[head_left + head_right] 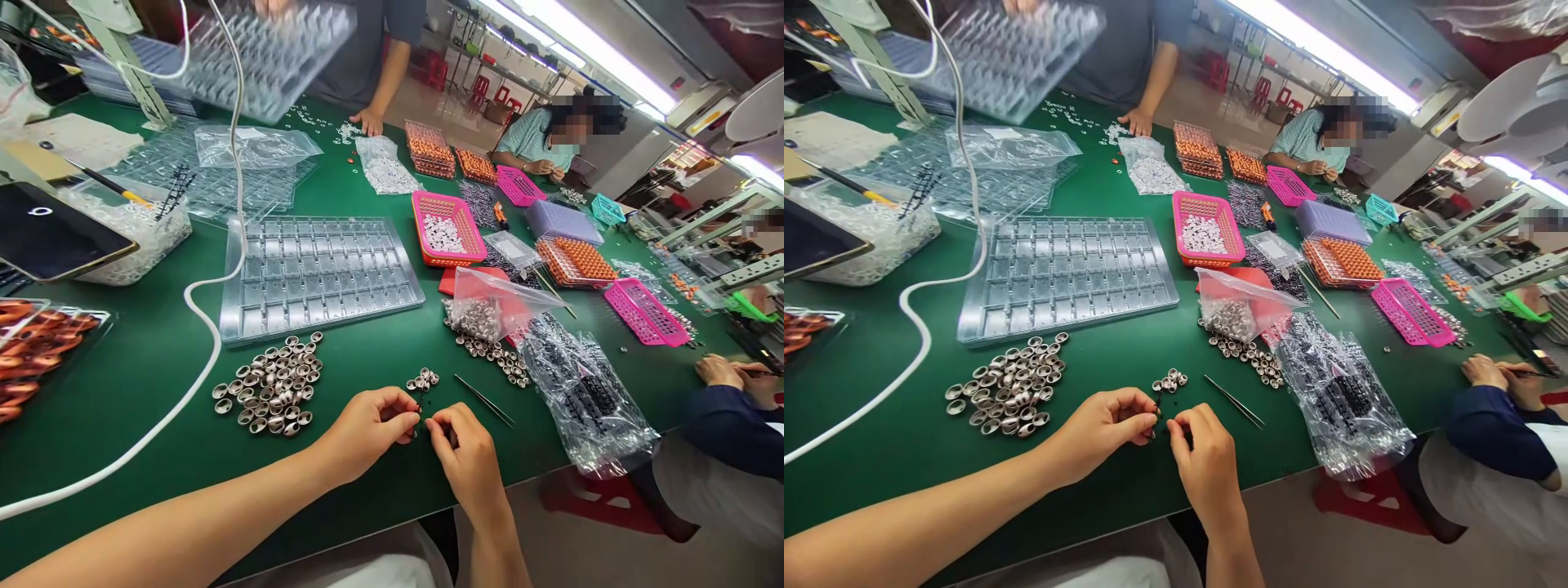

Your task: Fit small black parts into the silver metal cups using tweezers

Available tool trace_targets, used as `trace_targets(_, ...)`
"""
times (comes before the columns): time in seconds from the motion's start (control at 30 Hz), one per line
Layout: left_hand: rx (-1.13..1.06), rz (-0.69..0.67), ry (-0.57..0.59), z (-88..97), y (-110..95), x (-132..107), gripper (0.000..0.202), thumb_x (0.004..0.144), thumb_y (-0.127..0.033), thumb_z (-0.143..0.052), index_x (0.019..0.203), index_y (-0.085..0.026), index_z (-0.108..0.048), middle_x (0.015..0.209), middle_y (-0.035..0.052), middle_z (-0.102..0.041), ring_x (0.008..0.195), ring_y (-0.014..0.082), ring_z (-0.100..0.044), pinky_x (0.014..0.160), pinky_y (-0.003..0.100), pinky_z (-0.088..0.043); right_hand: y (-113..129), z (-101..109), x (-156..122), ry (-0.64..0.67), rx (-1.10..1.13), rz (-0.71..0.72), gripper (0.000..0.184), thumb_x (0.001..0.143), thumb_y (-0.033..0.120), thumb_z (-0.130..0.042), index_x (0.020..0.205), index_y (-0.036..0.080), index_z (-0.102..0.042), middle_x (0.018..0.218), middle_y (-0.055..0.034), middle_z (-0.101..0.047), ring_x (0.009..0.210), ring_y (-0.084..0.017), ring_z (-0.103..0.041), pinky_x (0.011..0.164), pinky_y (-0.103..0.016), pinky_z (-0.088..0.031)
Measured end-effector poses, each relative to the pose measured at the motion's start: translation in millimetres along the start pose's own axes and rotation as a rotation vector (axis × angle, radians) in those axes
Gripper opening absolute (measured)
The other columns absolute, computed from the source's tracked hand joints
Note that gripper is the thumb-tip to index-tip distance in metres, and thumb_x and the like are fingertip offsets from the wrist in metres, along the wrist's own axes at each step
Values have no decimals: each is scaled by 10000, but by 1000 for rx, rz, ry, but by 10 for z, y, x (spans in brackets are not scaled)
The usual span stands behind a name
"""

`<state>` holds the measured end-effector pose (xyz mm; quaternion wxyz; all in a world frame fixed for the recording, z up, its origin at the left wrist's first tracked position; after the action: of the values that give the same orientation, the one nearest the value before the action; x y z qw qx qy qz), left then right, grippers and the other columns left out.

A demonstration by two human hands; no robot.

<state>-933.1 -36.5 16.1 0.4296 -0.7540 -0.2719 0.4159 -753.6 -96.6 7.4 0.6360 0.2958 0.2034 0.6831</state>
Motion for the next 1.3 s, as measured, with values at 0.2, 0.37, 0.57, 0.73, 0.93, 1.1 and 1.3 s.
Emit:
trace_targets(0.2,38,-24,-5,-23,-42,-37,285,737,-412,-749,828,-155,-665,781,23,-660,719,171,-635,717,308,-569,138,29,-36,-15,316,-87,103,953,303,-597,928,225,-660,859,-26,-631,721,-136,-599,623,-244,-496)
trace_targets(0.37,64,-43,1,-36,-47,-61,263,751,-407,-741,818,-163,-668,771,27,-666,719,179,-634,715,305,-563,170,-47,-37,-18,421,-169,149,938,302,-588,834,216,-650,785,-6,-586,662,-119,-543,579,-227,-455)
trace_targets(0.57,20,-30,67,-28,-53,-63,245,744,-376,-743,797,-159,-641,734,6,-636,684,156,-611,703,293,-542,124,-75,-19,52,590,-270,197,903,341,-614,769,196,-623,732,7,-555,615,-106,-481,547,-227,-402)
trace_targets(0.73,-103,48,161,-27,-53,-49,325,701,-403,-791,792,-152,-605,709,-12,-625,646,136,-612,692,294,-532,101,-103,2,148,852,-275,268,854,416,-658,719,190,-605,696,-4,-552,657,-140,-522,595,-262,-450)
trace_targets(0.93,-127,17,68,5,-28,-9,351,699,-418,-806,799,-149,-605,704,-11,-626,672,143,-630,692,295,-534,97,2,18,67,500,-221,225,915,357,-598,754,200,-611,710,12,-552,591,-106,-469,533,-236,-380)
trace_targets(1.1,-106,2,4,26,-17,11,301,716,-374,-792,809,-140,-629,733,-4,-641,690,142,-642,694,290,-549,8,79,45,22,70,-39,168,952,266,-545,807,213,-612,770,2,-596,624,-110,-511,595,-251,-404)
trace_targets(1.3,-56,21,-65,26,-15,6,240,741,-333,-765,818,-138,-649,743,-2,-650,705,150,-661,714,306,-590,-23,52,8,17,-67,16,177,971,262,-544,817,216,-618,782,-14,-614,657,-130,-541,618,-273,-417)
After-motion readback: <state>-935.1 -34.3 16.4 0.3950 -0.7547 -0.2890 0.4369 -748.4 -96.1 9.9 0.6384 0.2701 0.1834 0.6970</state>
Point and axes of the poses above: each hand's wrist, its own x-axis towards the middle knuckle, its own z-axis out of the back of the hand, y = z × x, the point moved 1 cm from there along x, towards the middle knuckle
